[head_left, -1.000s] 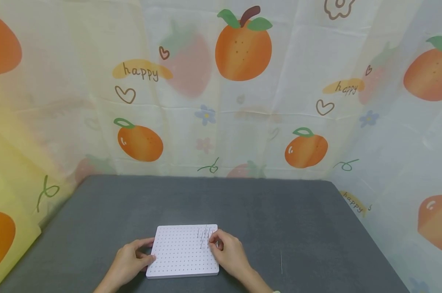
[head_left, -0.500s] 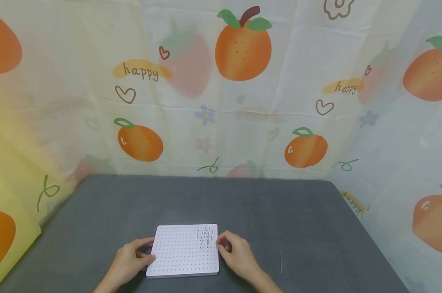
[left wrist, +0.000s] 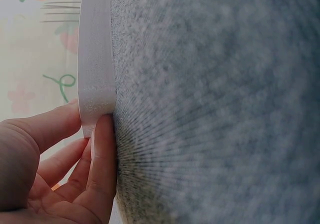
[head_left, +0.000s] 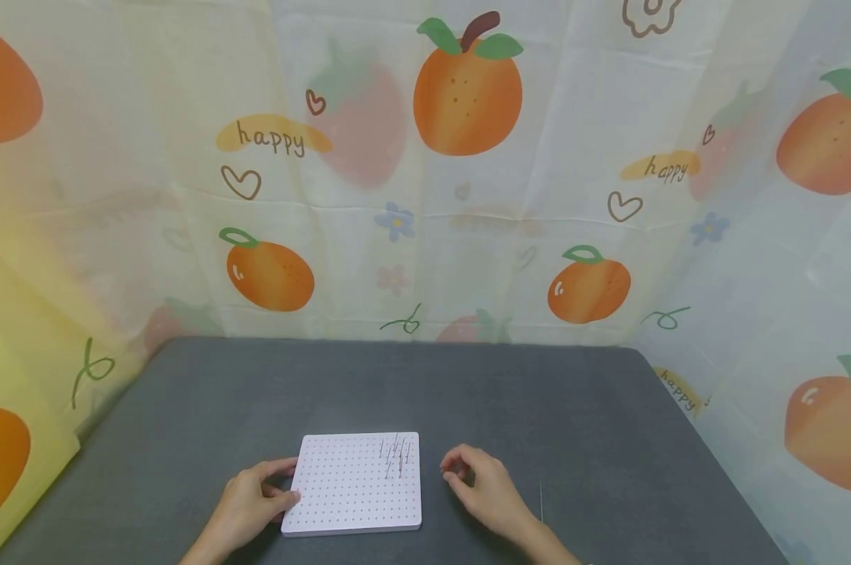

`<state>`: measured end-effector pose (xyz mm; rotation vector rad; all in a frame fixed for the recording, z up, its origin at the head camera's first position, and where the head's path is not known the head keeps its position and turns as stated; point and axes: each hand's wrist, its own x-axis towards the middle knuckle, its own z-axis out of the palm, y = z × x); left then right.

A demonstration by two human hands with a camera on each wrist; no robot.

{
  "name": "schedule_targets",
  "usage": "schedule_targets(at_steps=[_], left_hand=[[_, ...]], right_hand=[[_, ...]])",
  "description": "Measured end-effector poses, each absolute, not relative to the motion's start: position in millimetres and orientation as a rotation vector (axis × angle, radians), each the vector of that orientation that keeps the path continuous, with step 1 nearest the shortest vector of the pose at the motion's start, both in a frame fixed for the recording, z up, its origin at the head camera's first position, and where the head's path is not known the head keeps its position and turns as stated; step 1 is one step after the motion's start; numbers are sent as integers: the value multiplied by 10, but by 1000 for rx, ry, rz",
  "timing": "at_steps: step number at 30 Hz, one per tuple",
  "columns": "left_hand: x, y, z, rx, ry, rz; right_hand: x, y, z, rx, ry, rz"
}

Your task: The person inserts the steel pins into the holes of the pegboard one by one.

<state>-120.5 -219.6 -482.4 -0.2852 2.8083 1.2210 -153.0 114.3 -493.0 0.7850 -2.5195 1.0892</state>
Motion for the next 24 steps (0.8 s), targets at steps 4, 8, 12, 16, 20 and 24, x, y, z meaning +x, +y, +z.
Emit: schedule_targets(at_steps=[4, 8, 12, 16, 20, 24], left_hand=[[-1204, -2202, -4830, -292, 2805, 1229], [-1205, -2203, -4835, -308, 2797, 1236], [-1202, -2203, -4828, -302, 2795, 1242], [-1202, -2201, -4822, -301, 2790, 1246], [-1199, -2201, -4818, -300, 2785, 1250], [-1194, -2204, -4818, -299, 2786, 1257]], right_hand=[[-1541, 1291, -4915, 794, -2542, 1100], [-1540, 1451, -4912, 798, -2560, 1130], [-1527, 1621, -4919, 812, -2588, 1171], [-1510, 1783, -4917, 843, -2600, 1183], [-1502, 1921, -4904, 860, -2598, 1178], [-1492, 2046, -4897, 870, -2604, 1173]])
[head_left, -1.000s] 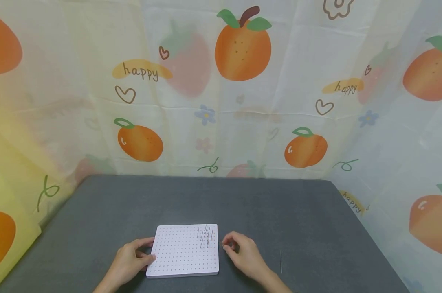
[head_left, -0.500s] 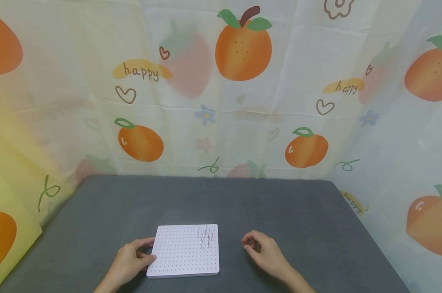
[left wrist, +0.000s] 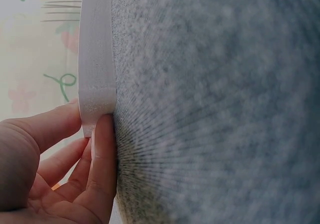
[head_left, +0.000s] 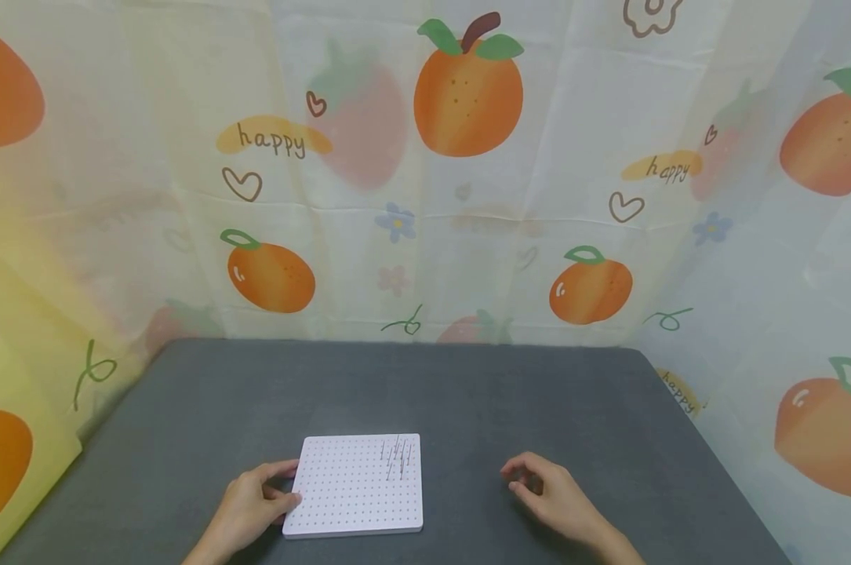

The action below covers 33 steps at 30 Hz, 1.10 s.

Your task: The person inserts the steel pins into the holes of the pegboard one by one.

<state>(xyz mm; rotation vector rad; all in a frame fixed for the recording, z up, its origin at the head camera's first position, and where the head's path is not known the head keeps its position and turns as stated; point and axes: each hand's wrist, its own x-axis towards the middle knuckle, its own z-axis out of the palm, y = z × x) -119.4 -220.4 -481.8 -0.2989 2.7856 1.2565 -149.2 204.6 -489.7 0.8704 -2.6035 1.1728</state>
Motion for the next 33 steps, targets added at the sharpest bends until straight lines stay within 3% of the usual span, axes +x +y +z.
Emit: schedule_targets(at_steps=[18, 33], left_hand=[[-1188, -2195, -4798, -285, 2804, 1245], [-1200, -2181, -4796, -329, 2801, 1190]], right_hand=[[-1492, 2430, -4969, 907, -2764, 1217], [-1522, 2554, -4934, 1126, -2800, 1160]])
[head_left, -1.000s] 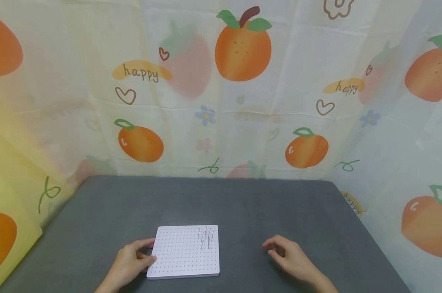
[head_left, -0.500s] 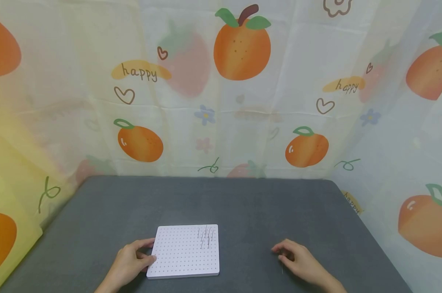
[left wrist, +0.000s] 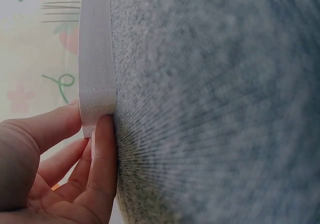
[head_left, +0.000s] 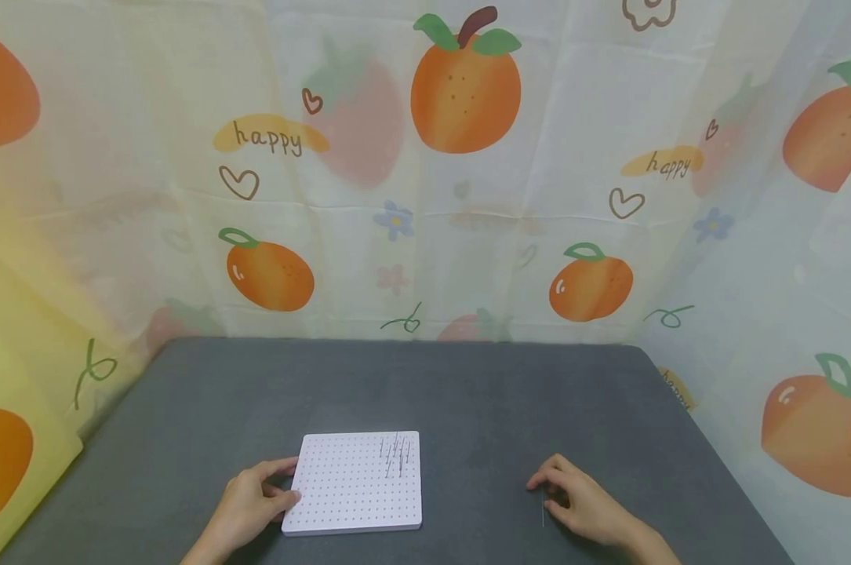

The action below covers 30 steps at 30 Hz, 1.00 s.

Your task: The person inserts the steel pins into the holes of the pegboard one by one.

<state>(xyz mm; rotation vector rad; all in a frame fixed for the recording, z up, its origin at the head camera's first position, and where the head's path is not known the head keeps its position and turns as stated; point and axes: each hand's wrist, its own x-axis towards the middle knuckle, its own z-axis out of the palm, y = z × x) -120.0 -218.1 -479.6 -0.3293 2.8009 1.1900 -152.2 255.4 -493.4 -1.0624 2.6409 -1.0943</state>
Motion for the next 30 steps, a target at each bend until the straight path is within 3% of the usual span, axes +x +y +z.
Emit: schedule_targets(at_steps=[30], left_hand=[[-1182, -2173, -4760, -302, 2807, 1186]], right_hand=[[-1487, 2461, -4978, -857, 2901, -981]])
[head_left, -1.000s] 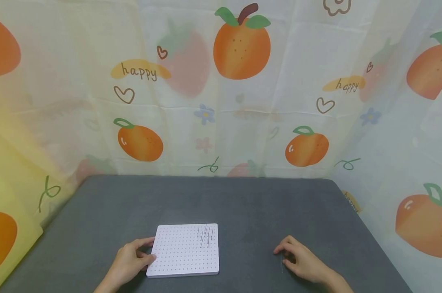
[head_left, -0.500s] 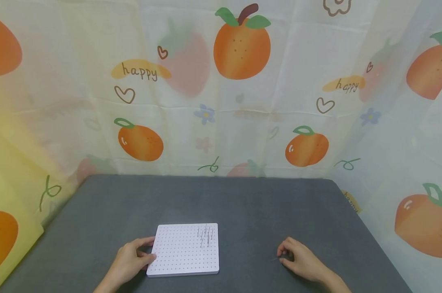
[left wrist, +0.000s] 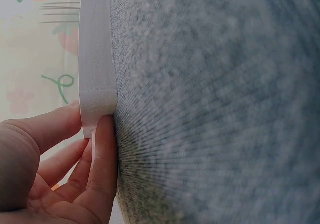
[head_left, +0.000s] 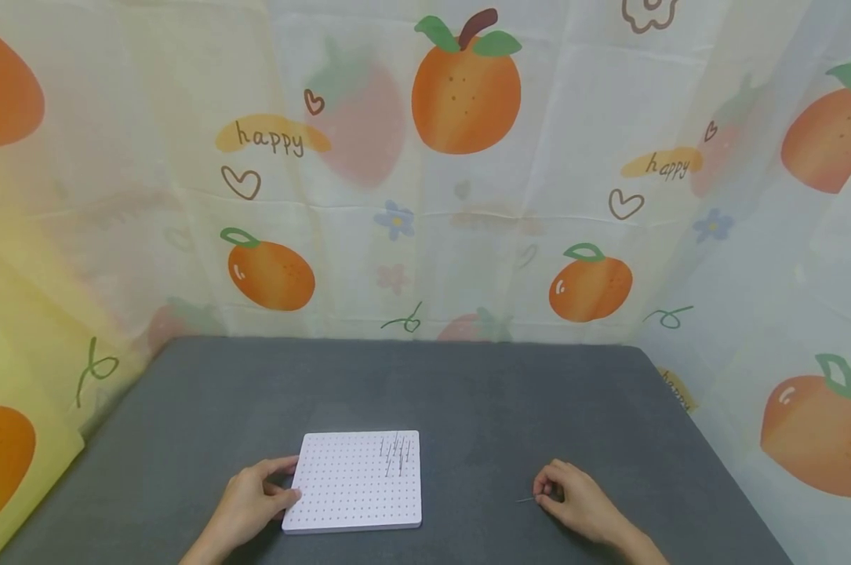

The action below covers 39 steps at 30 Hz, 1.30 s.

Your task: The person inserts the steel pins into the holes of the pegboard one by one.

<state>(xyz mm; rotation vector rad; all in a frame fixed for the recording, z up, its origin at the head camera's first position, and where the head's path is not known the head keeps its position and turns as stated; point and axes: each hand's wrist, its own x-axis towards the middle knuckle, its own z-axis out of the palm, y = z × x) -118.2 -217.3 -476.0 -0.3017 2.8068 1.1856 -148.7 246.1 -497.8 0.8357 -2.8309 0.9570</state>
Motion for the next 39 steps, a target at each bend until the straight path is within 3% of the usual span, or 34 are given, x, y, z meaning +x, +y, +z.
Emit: schedule_targets(at_steps=[39], left_hand=[[-1197, -2180, -4788, -296, 2809, 1187]], right_hand=[[-1484, 2330, -4922, 569, -2970, 910]])
